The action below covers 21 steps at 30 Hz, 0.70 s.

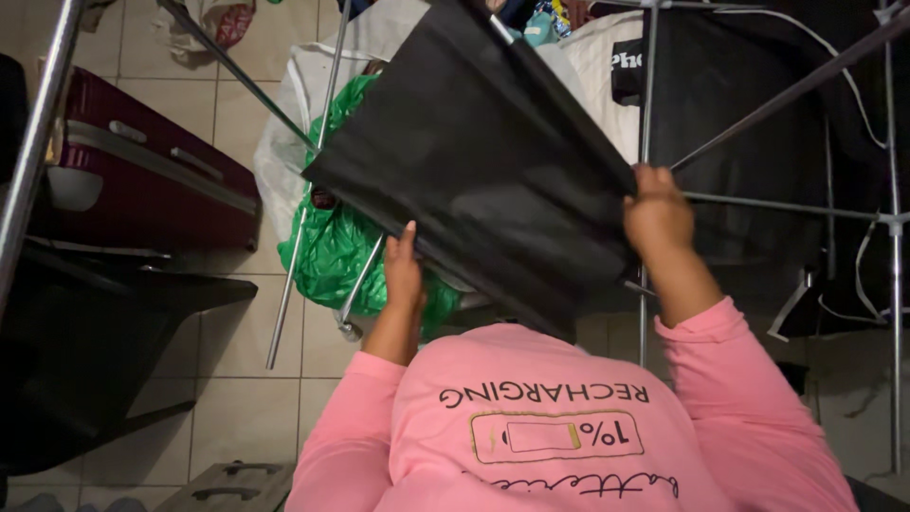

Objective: The person assembles a metal frame for a wardrobe by connecting rods with plastic joint pieces, then slides black fabric panels onto the rods.

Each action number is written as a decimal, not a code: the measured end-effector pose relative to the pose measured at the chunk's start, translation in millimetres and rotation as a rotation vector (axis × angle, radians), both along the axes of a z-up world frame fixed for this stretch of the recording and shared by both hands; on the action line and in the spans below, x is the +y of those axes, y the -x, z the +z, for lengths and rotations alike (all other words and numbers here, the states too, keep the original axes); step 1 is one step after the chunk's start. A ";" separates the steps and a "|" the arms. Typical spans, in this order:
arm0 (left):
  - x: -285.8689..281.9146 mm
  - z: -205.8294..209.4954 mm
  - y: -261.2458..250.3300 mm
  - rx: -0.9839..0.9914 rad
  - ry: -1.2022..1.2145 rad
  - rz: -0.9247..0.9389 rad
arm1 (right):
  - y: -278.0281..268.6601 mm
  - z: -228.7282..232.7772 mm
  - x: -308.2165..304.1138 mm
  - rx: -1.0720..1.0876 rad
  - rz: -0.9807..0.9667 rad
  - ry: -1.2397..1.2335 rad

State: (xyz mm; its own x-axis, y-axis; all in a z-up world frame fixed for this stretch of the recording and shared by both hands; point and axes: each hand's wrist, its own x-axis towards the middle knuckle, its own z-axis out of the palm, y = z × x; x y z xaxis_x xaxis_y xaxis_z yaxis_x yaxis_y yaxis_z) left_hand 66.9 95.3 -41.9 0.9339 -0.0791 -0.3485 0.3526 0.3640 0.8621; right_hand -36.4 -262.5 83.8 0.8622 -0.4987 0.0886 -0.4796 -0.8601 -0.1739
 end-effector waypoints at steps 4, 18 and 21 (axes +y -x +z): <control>0.0 7.1 5.6 0.046 0.022 -0.024 | -3.3 -40.4 -8.6 0.087 0.029 0.032; -38.6 26.8 52.2 0.210 0.220 -0.403 | -16.7 -41.2 -1.6 0.299 0.155 -0.099; -36.3 36.3 55.0 0.194 0.272 -0.432 | -17.7 -30.0 1.4 0.298 0.157 -0.160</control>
State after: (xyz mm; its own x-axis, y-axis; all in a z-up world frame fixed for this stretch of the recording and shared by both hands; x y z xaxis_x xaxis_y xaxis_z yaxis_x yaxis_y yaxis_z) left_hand 11.9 59.0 -5.6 0.7170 -0.5523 -0.4252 0.6628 0.3514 0.6612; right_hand -18.7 -261.1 53.9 0.9056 -0.3455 -0.2460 -0.3936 -0.9006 -0.1845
